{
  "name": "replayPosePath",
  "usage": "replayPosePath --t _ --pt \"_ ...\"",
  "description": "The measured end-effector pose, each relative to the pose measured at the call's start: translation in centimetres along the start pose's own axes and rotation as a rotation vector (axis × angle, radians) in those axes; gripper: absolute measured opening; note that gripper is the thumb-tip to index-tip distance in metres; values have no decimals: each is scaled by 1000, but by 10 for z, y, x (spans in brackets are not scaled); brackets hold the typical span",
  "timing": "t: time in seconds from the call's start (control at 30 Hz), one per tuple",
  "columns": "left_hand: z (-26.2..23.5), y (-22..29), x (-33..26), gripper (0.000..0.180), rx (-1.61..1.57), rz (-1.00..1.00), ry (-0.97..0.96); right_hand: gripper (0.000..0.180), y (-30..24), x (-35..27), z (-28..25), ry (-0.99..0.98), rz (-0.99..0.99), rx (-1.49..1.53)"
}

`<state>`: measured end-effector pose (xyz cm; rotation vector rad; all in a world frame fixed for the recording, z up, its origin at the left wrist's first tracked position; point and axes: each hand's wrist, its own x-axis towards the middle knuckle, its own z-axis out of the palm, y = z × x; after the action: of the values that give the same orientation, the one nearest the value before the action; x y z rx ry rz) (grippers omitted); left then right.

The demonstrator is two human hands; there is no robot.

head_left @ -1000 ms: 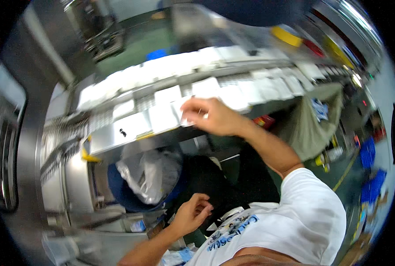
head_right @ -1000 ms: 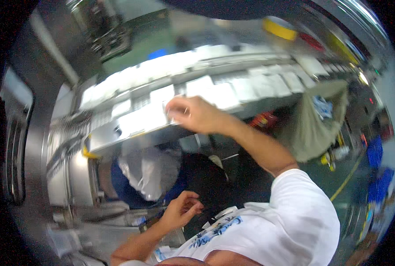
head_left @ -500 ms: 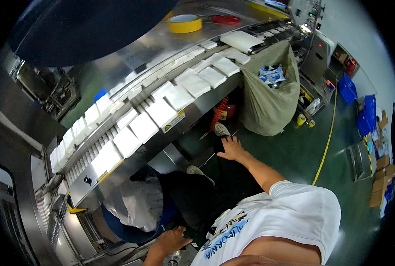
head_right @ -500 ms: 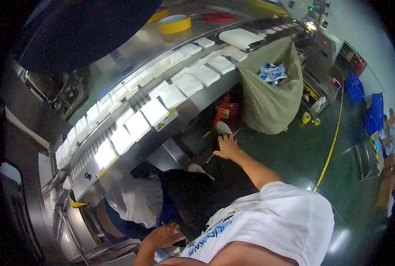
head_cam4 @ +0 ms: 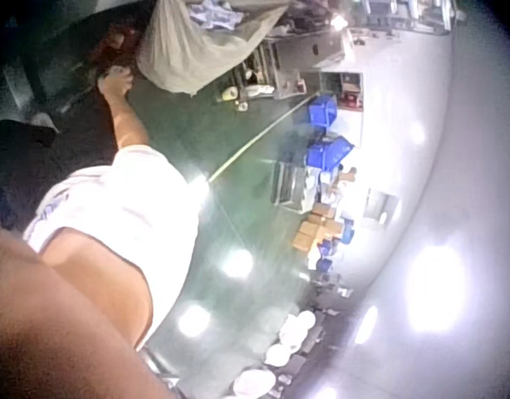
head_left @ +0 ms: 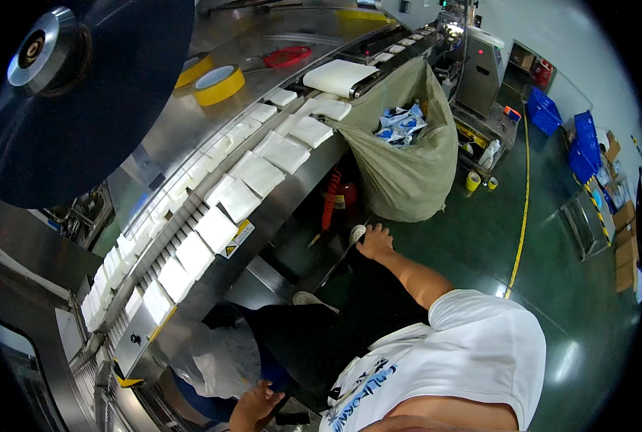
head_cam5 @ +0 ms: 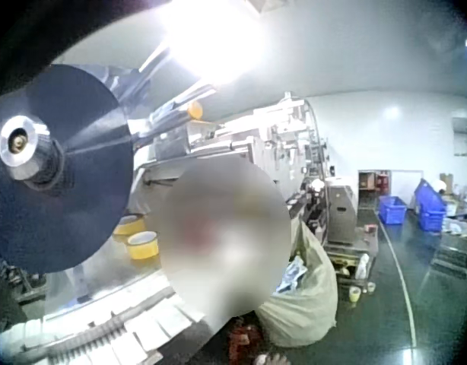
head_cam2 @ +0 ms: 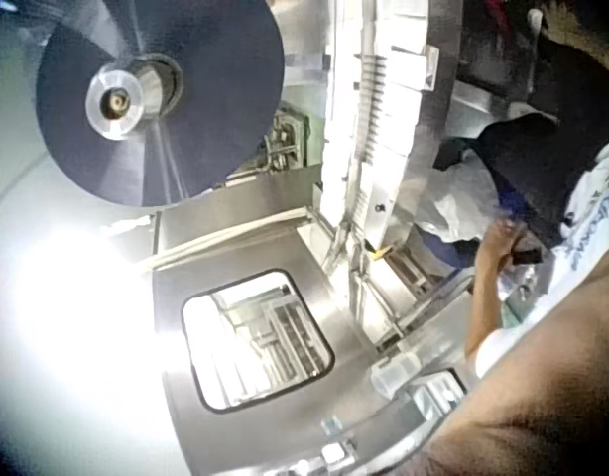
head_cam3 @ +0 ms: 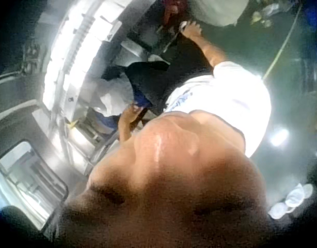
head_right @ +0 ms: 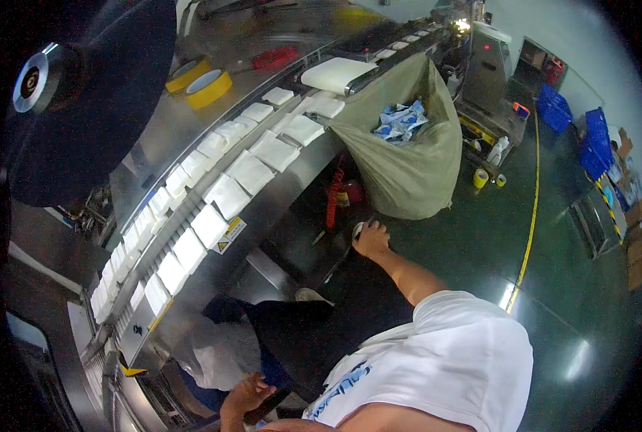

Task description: The person picks up white rectangular packages from a conveyor belt, inspects them by turning them over in their hands, and places them back on the belt. This process is repeated continuously throughout the video.

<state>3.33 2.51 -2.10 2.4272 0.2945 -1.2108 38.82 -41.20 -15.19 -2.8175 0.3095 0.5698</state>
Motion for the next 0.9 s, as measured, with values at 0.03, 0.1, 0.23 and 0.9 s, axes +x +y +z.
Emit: replayPosePath --t 0.03,0.1,0.23,0.9 --pt "4 -5 3 71 -24 -27 -6 91 7 5 1 3 -11 11" --pt "4 7 1 73 -24 -16 127 89 21 15 11 -10 3 26" --pt "38 -4 26 86 -343 50 287 88 14 25 45 -49 12 26" --pt "47 190 170 115 -97 -491 1019 49 13 78 107 98 -221 -145"
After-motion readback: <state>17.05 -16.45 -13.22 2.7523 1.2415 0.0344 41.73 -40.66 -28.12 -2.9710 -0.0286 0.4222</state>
